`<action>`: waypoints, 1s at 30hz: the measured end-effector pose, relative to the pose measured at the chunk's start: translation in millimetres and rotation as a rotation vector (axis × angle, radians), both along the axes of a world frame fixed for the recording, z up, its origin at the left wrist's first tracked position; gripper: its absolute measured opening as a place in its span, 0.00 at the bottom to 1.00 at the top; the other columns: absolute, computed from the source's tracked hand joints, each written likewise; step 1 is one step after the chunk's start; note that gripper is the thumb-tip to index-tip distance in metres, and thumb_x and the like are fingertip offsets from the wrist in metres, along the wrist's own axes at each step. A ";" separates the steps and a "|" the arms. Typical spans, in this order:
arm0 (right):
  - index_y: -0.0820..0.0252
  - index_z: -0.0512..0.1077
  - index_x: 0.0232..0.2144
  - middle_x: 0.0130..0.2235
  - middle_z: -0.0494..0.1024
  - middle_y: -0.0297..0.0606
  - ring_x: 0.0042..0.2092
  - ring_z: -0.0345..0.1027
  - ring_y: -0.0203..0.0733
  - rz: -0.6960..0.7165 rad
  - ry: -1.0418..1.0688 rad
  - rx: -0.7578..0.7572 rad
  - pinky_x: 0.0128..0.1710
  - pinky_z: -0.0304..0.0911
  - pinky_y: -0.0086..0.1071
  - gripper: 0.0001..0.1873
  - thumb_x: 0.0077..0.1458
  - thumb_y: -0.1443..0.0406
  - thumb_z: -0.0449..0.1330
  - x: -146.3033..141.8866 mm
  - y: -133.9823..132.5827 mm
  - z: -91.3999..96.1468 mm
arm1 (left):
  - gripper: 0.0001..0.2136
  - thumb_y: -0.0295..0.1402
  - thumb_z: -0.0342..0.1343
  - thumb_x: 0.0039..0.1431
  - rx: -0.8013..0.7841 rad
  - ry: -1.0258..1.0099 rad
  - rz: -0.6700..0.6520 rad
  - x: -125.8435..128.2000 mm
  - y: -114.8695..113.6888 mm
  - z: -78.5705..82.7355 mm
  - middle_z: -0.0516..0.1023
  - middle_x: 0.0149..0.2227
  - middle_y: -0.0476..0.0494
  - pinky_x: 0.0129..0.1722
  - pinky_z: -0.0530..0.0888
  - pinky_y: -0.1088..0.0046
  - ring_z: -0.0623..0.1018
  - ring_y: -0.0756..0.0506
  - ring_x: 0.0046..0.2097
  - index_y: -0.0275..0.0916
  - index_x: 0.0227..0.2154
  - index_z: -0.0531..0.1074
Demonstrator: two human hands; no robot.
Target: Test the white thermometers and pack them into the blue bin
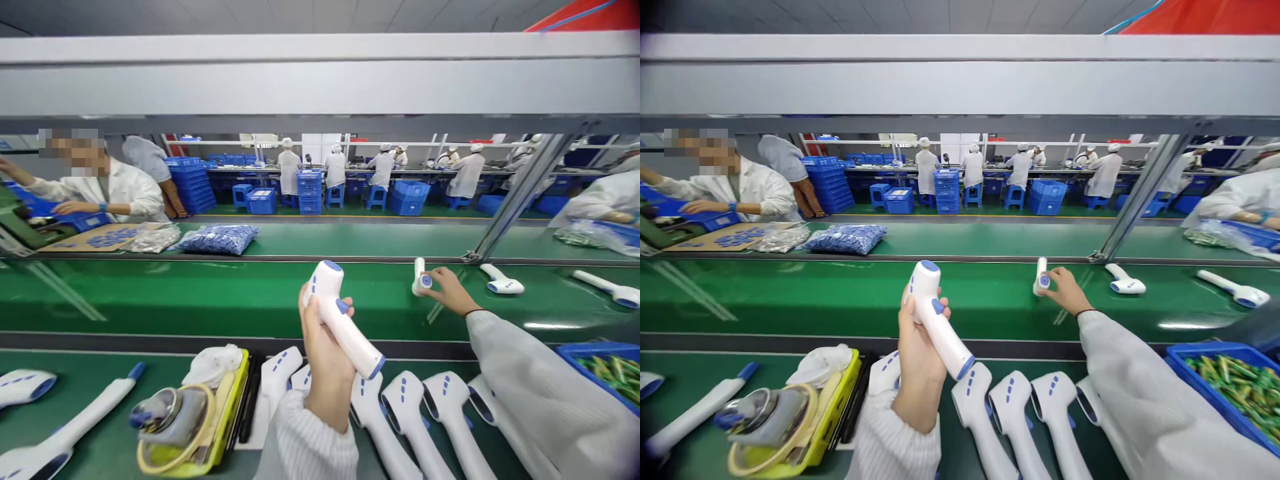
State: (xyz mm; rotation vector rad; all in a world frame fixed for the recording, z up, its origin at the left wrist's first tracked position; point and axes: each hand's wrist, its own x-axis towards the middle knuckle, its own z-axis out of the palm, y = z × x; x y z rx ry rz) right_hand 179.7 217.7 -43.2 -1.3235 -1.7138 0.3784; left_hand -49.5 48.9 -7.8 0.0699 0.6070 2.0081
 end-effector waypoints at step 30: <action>0.57 0.77 0.34 0.33 0.75 0.29 0.32 0.67 0.30 0.325 1.328 -0.417 0.30 0.69 0.21 0.22 0.39 0.52 0.74 -81.7 -106.5 3.9 | 0.27 0.44 0.47 0.67 -0.216 1.326 -0.345 -7.7 25.3 -63.9 0.68 0.60 0.29 0.56 0.70 0.59 0.73 0.37 0.58 0.38 0.64 0.57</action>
